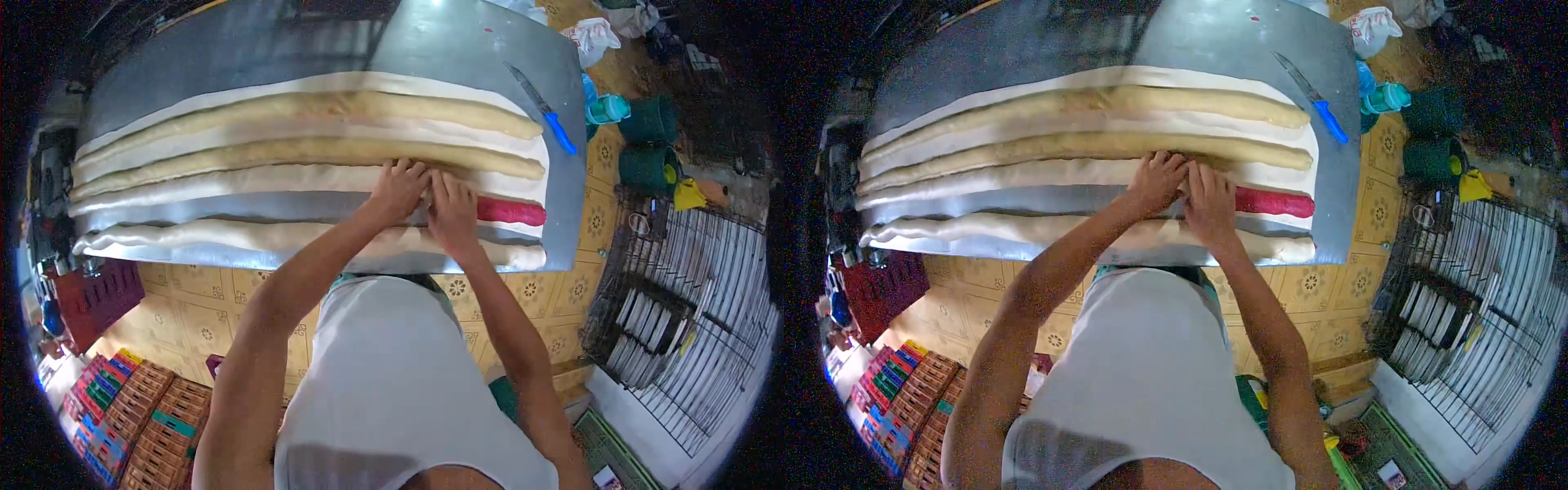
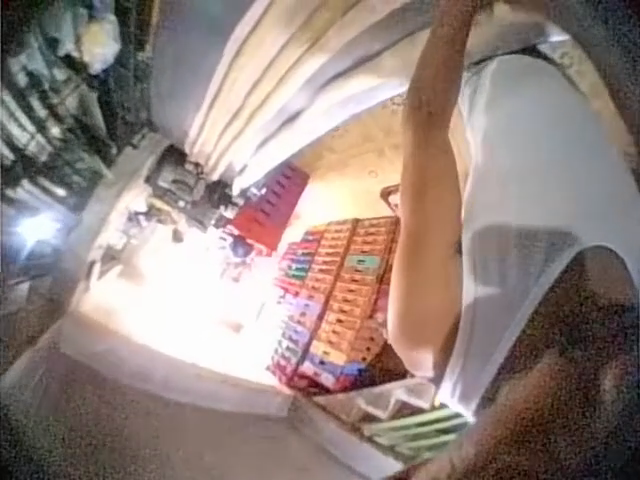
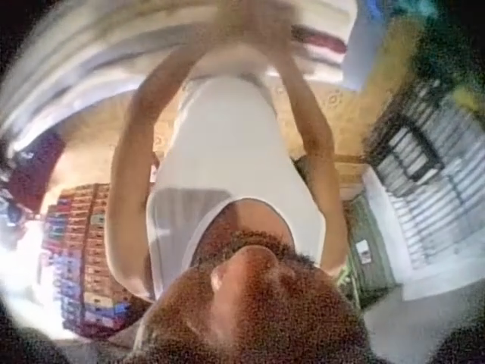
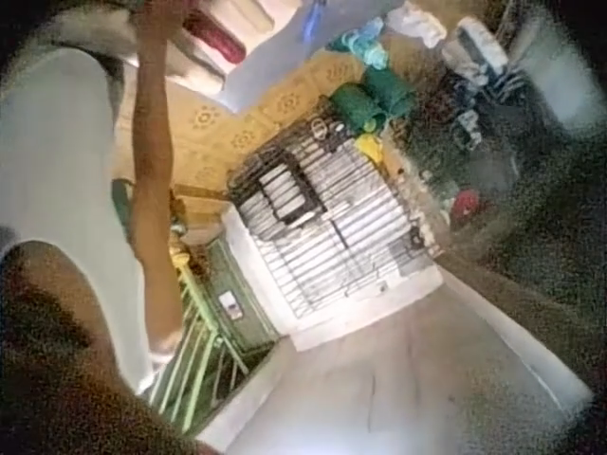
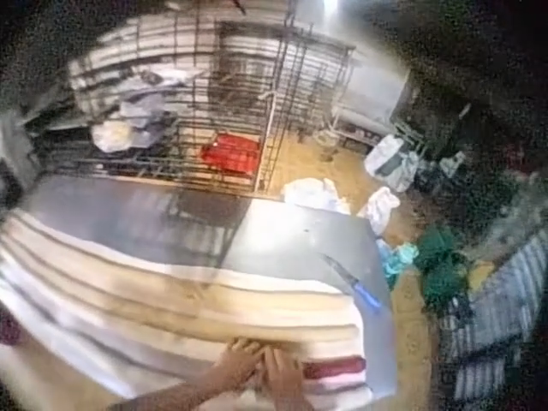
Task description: Rolling and cutting long strips of dough on a metal preparation table in a bakery.
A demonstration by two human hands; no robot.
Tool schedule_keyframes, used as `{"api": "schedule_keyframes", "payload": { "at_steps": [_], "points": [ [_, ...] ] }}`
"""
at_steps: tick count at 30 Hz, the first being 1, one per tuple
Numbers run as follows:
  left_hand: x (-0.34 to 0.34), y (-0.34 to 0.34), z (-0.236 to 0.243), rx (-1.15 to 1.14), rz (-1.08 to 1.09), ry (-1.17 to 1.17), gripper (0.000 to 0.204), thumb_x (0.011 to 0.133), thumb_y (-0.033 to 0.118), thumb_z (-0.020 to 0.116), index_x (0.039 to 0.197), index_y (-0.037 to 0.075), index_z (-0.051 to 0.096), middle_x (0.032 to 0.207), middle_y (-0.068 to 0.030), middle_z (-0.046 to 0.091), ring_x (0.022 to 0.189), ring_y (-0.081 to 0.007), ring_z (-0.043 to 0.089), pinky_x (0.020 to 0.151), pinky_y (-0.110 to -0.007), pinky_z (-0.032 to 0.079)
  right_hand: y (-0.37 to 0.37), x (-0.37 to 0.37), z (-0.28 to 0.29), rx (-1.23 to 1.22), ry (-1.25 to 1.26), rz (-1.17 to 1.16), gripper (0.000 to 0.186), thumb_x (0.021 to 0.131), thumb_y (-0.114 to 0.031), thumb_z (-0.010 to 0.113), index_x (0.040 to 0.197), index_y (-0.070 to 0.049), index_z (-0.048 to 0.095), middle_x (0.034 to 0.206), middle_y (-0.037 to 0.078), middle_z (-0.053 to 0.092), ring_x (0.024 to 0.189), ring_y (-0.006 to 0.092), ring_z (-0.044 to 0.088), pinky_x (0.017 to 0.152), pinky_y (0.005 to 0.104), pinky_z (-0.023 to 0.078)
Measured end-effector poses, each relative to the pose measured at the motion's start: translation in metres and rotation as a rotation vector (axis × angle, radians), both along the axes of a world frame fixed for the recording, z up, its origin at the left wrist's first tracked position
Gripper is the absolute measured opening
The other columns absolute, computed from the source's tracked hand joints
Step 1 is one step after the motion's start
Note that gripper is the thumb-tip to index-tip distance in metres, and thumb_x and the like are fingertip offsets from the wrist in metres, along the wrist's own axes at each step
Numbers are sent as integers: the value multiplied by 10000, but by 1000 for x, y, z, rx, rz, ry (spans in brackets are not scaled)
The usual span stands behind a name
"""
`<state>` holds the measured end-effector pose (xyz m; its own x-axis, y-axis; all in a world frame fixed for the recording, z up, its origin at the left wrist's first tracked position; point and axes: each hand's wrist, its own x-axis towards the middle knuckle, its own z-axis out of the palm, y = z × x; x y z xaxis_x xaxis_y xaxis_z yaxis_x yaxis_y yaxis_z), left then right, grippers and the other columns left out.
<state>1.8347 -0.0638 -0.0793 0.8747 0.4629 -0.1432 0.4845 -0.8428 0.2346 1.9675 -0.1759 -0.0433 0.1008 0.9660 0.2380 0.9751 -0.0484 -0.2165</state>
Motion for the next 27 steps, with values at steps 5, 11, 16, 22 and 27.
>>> {"api": "schedule_keyframes", "payload": {
  "at_steps": [5, 11, 16, 22, 27],
  "points": [
    [9, -13, -11, 89, -13, -133, 698, 828, 366, 804, 1428, 83, 587, 1394, -81, 592, 1299, -319, 540, 1119, -508, 420, 14, 31, -19, -340, 11, -38, 595, 809, -116, 730, 1383, -49, 590, 1278, 171, 626, 1139, 375, 626, 892, 506, 522],
    [18, -24, -7, 133, 29, -172, 674, 835, 352, 788, 1431, 107, 588, 1433, -71, 585, 1338, -311, 535, 1147, -521, 398, 9, 66, -30, -605, 431, 65, 673, 786, -105, 734, 1435, -62, 560, 1301, 159, 605, 1168, 401, 602, 957, 529, 503],
    [24, -27, 5, 37, 36, -27, 746, 827, 311, 819, 1490, 125, 535, 1485, -81, 562, 1377, -319, 516, 1173, -531, 384, -28, 40, -24, -228, 63, 12, 690, 789, -174, 740, 1438, -59, 536, 1405, 160, 576, 1307, 374, 556, 1043, 566, 442],
    [40, -60, 9, 144, 104, -162, 793, 830, 374, 821, 1510, 114, 506, 1476, -86, 549, 1387, -334, 499, 1202, -539, 347, 12, 116, -39, -570, 568, 167, 517, 837, -177, 703, 1315, -12, 597, 1286, 214, 653, 1132, 460, 641, 959, 569, 496],
    [64, -52, 11, 74, 165, 38, 819, 822, 416, 822, 1513, 112, 505, 1498, -98, 530, 1413, -352, 480, 1210, -565, 332, -52, 81, -31, 54, 54, 162, 655, 837, -231, 748, 1411, -15, 520, 1404, 213, 560, 1136, 414, 641, 909, 552, 510]
  ]
}}
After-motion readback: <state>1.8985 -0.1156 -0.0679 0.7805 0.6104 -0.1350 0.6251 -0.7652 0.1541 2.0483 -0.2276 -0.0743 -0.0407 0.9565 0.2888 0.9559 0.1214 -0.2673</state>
